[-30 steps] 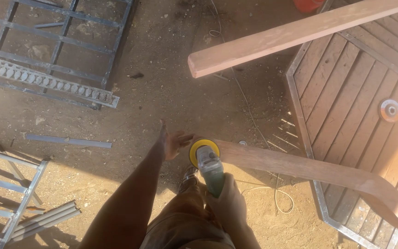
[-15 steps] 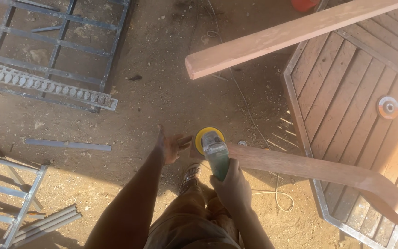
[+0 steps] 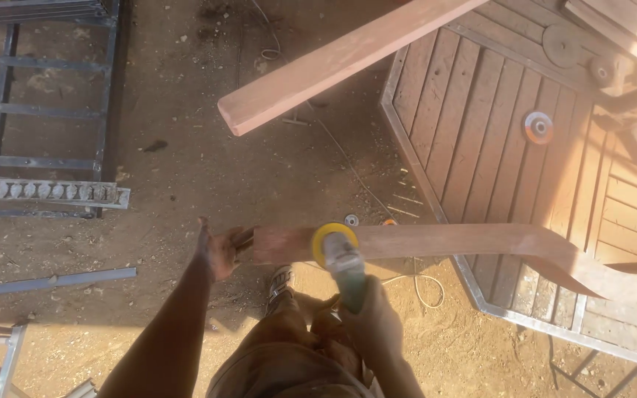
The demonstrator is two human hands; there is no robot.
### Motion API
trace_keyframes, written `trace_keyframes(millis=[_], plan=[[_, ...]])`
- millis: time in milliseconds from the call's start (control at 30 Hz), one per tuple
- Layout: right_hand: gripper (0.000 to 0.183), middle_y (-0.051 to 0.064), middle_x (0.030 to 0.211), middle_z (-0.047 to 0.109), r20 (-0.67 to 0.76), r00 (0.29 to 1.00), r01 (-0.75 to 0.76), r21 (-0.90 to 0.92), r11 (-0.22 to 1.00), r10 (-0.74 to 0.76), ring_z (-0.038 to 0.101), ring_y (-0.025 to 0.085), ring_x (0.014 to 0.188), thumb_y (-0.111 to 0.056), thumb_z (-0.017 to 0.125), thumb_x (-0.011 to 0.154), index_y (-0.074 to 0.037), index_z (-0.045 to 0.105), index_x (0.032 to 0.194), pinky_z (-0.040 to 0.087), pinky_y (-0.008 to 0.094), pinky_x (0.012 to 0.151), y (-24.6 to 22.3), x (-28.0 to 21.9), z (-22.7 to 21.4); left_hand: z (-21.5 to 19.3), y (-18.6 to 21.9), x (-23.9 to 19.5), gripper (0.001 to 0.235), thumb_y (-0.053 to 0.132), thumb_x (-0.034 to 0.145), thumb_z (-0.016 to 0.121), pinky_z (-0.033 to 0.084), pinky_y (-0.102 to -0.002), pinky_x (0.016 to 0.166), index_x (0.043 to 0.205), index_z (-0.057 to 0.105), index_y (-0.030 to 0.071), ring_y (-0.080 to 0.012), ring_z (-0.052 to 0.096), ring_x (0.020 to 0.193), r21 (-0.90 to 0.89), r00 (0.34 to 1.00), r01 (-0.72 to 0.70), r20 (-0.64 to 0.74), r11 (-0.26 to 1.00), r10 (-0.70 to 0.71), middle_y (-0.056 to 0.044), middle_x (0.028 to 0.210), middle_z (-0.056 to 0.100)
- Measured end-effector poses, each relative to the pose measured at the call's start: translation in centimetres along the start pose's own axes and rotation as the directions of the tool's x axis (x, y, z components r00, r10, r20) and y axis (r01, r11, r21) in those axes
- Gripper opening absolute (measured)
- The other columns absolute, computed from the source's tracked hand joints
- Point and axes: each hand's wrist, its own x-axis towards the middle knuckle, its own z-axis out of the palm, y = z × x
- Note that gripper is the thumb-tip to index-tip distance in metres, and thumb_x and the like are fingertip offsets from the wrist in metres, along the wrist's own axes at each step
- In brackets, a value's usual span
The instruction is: Sanding a curved wooden plank using an angle grinder with a sanding disc
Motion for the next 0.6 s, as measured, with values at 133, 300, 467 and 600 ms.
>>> trace_keyframes(millis=[133, 300, 467, 600], plan=[[0.045, 0.011, 0.095, 0.071, -0.171, 0.920, -0.302, 0.265, 0.916, 0.353, 0.068, 0.029, 0.076, -0.031, 0.068, 0.086, -0.011, 0.049, 0.121, 0.054, 0.047, 0.065, 4.8, 0.2, -3.8, -0.3, 0.1, 0.5, 0.110, 0.085, 0.085, -0.003, -0.004, -0.057, 0.128, 0.158, 0.036, 0.013, -0.0319, 0.045, 0.148, 0.109, 1.000, -0.002, -0.018, 0.994, 0.004, -0.015, 0.147, 0.059], [0.060, 0.022, 0.106, 0.068, -0.299, 0.825, -0.380, 0.334, 0.862, 0.480, 0.068, 0.041, 0.091, -0.037, 0.066, 0.083, 0.000, 0.047, 0.126, 0.053, 0.057, 0.076, 9.1, 2.2, -6.1, -1.1, 0.0, 1.3, 0.110, 0.087, 0.085, -0.002, -0.005, -0.060, 0.127, 0.153, 0.044, 0.014, -0.0319, 0.054, 0.140, 0.127, 1.000, -0.026, -0.012, 0.992, 0.028, -0.016, 0.137, 0.065], [0.051, 0.010, 0.090, 0.068, -0.166, 0.941, -0.253, 0.240, 0.937, 0.296, 0.066, 0.021, 0.063, -0.022, 0.073, 0.090, -0.006, 0.043, 0.129, 0.061, 0.036, 0.052, 5.1, 1.4, -3.5, -0.3, 0.0, 0.0, 0.116, 0.087, 0.082, -0.006, -0.009, -0.060, 0.127, 0.157, 0.039, 0.011, -0.0315, 0.052, 0.143, 0.121, 0.999, -0.048, 0.026, 0.991, 0.046, -0.013, 0.140, 0.064], [0.051, 0.013, 0.097, 0.070, -0.130, 0.991, 0.020, 0.053, 0.998, -0.013, 0.070, 0.034, 0.073, -0.031, 0.074, 0.081, -0.013, 0.045, 0.118, 0.057, 0.050, 0.058, 2.5, 2.1, 2.1, 0.6, 0.3, -1.4, 0.120, 0.086, 0.080, -0.012, -0.010, -0.056, 0.127, 0.157, 0.040, 0.010, -0.0308, 0.042, 0.151, 0.070, 1.000, -0.015, 0.007, 0.997, 0.015, -0.013, 0.151, 0.057]])
